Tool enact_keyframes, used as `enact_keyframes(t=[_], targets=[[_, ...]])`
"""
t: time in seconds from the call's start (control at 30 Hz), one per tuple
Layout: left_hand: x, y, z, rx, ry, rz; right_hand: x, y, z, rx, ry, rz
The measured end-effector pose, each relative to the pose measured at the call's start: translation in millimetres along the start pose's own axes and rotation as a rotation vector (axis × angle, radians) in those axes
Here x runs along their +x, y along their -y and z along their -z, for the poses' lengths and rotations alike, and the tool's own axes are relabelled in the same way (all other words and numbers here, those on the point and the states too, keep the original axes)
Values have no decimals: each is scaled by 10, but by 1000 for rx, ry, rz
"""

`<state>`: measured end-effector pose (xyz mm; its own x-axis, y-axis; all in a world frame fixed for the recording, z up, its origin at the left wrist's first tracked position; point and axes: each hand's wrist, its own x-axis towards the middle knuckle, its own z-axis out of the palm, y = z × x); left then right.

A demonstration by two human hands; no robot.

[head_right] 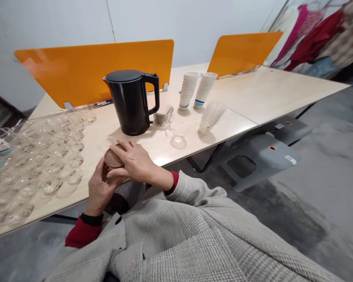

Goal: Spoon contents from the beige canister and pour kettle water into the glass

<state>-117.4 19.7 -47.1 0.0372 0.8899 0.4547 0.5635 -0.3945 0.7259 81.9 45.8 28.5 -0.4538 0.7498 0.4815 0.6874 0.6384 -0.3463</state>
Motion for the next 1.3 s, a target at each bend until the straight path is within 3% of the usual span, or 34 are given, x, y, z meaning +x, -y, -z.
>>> enact_keyframes(t=[0.13,0.2,0.27,0.37,0.5,0.6,0.77,1.03,1.3], targets=[[-30,-19,-97,158,-77,41,-214,-431,390,64,-322,-36],[-36,-14,-115,223,-86,35,-306,-781,628,-26,-521,-184],[-41,-5,-118,280,-86,30,-343,-1142,831,-156,-620,-351],[-50,7,-112,343,-91,20,-266,-1555,1015,-319,-524,-558],[-67,11,-110,397,-98,13,-5,-1796,1093,-383,-261,-764],[-76,-2,-111,443,-85,26,181,-1888,1107,-376,-101,-811],[-71,-20,-105,489,-67,11,354,-2057,1108,-360,116,-769],[-55,-4,-85,484,-42,-35,416,-2163,1099,-418,149,-666],[-60,13,-109,478,-64,-64,227,-2153,1171,-546,86,-861]])
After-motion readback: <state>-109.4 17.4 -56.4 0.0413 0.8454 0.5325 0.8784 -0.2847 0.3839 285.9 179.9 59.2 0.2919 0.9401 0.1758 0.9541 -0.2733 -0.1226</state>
